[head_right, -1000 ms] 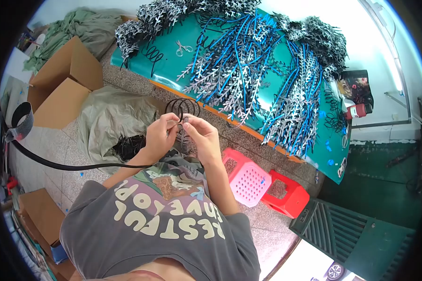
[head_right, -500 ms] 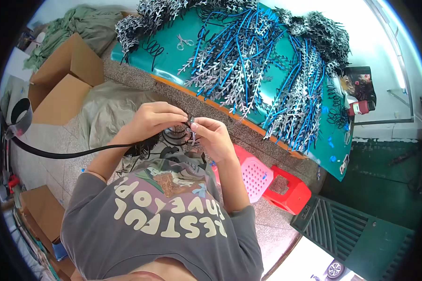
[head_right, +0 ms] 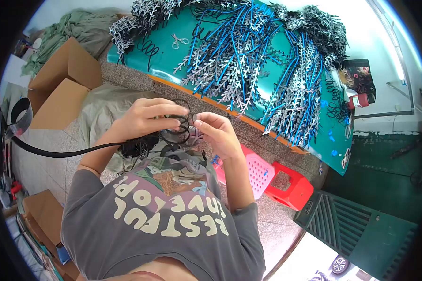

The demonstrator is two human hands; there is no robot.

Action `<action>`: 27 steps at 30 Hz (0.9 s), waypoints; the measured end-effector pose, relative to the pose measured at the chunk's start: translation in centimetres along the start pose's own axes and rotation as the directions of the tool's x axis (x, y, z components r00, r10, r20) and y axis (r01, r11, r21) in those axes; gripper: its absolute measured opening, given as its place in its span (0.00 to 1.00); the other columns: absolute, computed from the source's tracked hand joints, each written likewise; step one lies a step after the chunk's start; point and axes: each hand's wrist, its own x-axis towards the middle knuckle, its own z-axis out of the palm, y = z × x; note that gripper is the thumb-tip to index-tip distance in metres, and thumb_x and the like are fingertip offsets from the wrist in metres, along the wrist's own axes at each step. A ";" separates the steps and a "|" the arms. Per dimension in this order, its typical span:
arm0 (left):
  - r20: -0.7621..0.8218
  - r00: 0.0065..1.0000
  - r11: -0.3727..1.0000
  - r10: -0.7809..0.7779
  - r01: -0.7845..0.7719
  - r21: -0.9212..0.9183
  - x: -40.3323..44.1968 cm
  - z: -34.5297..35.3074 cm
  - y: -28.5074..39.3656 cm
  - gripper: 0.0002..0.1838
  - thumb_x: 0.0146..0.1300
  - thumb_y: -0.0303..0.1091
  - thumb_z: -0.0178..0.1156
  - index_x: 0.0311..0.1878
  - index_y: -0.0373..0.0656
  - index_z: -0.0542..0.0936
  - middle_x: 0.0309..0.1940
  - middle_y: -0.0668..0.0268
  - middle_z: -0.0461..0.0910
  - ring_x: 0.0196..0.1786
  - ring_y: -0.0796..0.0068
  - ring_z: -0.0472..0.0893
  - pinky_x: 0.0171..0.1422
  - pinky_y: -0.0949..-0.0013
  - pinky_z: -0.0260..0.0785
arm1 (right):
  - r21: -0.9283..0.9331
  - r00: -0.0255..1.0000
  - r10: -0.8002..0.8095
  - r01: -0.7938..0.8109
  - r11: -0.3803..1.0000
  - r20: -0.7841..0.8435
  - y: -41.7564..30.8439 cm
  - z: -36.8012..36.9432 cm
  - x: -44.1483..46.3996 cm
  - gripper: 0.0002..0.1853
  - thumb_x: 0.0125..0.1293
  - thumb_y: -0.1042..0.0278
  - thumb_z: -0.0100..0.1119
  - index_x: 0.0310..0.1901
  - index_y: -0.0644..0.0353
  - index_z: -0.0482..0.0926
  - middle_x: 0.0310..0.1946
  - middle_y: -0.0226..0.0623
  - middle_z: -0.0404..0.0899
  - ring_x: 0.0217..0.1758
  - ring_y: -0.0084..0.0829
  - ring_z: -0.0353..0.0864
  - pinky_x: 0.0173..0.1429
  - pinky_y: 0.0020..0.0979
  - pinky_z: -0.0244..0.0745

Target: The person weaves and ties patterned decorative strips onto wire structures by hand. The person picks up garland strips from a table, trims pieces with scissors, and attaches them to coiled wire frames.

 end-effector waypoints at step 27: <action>0.135 0.989 0.994 -0.056 0.043 0.103 0.1 -0.1 -0.7 0.10 0.47 0.25 0.61 0.35 0.38 0.77 0.38 0.63 0.79 0.40 0.65 0.80 0.39 0.68 0.75 | -0.569 0.683 -0.710 0.522 0.636 -0.168 6.4 3.4 1.2 0.33 0.48 0.80 0.66 0.57 0.61 0.65 0.45 0.36 0.72 0.36 0.22 0.74 0.38 0.22 0.71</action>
